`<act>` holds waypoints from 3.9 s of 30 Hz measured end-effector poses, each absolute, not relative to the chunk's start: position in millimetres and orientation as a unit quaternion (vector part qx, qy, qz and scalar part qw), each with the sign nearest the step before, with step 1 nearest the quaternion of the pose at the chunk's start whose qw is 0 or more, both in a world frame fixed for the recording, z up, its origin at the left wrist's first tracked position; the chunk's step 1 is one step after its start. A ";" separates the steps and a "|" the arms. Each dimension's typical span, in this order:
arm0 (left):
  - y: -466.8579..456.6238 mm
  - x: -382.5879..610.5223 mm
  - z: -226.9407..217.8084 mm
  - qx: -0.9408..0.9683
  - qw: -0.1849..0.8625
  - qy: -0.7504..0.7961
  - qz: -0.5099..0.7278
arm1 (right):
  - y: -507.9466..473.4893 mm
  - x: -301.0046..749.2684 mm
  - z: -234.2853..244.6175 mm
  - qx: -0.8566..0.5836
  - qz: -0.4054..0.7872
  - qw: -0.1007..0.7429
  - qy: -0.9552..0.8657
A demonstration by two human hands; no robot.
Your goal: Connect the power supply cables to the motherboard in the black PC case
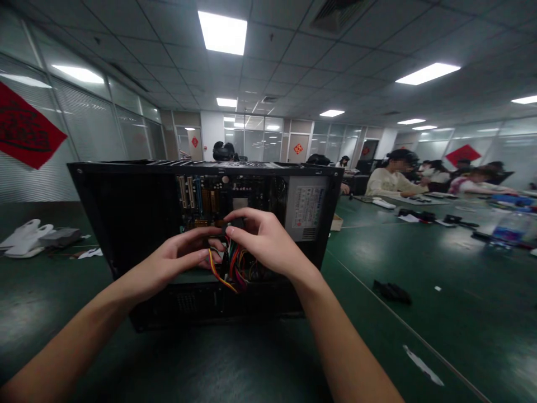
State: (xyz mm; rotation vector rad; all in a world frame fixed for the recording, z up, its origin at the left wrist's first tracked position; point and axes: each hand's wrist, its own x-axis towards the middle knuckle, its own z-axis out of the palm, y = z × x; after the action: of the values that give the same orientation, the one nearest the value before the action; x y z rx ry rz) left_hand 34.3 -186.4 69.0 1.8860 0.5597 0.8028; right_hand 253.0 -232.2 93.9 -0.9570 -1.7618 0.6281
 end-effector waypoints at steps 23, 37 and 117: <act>-211.7 36.4 79.7 0.841 0.254 0.233 0.416 | -236.0 251.6 95.9 -0.346 0.318 0.476 -0.743; -208.2 30.1 84.3 0.869 0.179 0.239 0.393 | -236.5 253.2 95.0 -0.357 0.338 0.466 -0.736; -95.6 91.7 32.5 0.896 -0.176 0.403 0.063 | -163.7 269.5 19.5 -0.586 -0.102 0.148 -0.790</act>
State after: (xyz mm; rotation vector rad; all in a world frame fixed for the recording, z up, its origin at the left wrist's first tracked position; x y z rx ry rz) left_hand 91.7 -95.6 32.5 3.1805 1.4311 0.2225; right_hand 269.5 -163.7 19.5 -1.6864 -2.2711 -0.2937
